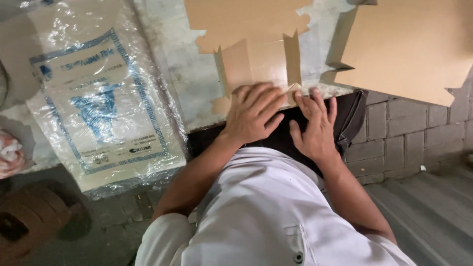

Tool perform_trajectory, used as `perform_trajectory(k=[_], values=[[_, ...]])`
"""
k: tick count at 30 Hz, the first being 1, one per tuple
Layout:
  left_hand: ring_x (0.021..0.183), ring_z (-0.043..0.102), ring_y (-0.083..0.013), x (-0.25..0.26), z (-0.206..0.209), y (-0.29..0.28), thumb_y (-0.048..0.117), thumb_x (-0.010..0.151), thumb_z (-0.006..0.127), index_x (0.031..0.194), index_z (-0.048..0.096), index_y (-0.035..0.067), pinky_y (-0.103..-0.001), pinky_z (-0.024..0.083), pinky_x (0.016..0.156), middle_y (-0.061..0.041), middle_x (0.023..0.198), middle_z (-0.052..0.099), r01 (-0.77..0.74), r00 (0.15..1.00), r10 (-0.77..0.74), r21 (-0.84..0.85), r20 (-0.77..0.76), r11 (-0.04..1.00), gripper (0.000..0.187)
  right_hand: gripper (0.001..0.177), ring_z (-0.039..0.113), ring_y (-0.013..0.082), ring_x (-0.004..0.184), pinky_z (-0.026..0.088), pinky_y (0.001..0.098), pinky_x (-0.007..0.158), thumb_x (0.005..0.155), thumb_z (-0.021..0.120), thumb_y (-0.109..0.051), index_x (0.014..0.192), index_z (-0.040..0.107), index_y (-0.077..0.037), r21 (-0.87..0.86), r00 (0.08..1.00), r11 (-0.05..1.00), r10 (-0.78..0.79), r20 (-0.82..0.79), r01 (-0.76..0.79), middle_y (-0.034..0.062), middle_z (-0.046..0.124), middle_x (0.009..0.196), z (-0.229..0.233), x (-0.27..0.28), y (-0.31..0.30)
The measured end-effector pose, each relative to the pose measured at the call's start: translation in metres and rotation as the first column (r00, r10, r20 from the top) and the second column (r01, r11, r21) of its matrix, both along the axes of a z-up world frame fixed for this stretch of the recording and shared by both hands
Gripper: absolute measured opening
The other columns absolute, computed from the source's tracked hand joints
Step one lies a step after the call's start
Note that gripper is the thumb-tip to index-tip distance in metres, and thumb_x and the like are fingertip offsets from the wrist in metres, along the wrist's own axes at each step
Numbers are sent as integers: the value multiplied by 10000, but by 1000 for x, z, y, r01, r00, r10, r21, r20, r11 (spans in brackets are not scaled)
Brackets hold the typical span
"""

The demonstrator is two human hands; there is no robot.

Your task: The person folds and assembles a flat cardboard box on a work surface. They fold the side flaps, tuck tabs into slots, and secure the box shape by hand. The person repeats the process with another box, folding and interlocking the flaps to form a finished container.

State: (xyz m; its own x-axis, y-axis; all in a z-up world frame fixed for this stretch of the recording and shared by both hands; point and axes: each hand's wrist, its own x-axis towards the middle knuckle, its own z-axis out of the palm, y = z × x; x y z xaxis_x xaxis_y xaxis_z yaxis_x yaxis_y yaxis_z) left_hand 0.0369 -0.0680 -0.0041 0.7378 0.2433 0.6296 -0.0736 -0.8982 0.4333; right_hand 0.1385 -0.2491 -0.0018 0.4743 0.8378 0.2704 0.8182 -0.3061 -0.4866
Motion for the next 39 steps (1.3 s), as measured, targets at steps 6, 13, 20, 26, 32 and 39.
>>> perform_trajectory(k=[6,13,20,26,32,39], values=[[959,619,-314,-96,-6,2,458,876,694,1140,695,169,-466,457,799,-59,1108,640,-361,925,362,34,-114,932,391,371,502,403,1232,188,586,1122,883,670,-219,1189,533,-58,219,994,971,102,-39,-91,157,612,1307,-7,-14,-25],[1256,414,-396,-103,22,11,628,847,696,1395,472,7,-565,345,940,-177,1378,419,-549,706,529,107,-470,829,858,557,447,346,1337,300,513,1098,812,772,-206,1306,582,-33,11,955,955,296,25,-296,156,514,1391,33,-45,75],[1094,529,-326,-92,17,17,381,854,766,1224,533,56,-461,416,822,-107,1178,506,-580,771,515,-79,-374,811,545,609,443,294,1341,310,484,1085,818,785,-223,1370,568,-85,-30,950,955,296,95,-294,107,514,1424,19,-42,80],[808,671,-199,-82,-1,14,99,824,783,1133,625,106,-316,517,757,-13,924,640,-515,855,488,-385,-174,766,347,701,394,294,1347,297,511,1076,816,774,-232,1463,511,-169,-83,953,960,275,125,-266,78,471,1450,17,-45,84],[827,666,-154,-76,-3,7,140,854,757,1064,706,155,-295,498,742,29,954,676,-503,860,496,-34,-120,864,216,624,402,276,1270,324,489,1010,781,791,-303,1370,605,-216,-144,947,957,273,167,-250,28,478,1414,19,-36,88],[912,647,-169,-69,16,7,291,875,709,879,740,176,-320,458,750,30,930,702,-487,865,496,118,-70,865,119,779,435,277,1196,327,452,949,746,794,-307,1453,486,-195,-183,961,948,272,53,-259,21,468,1404,15,-28,88]])
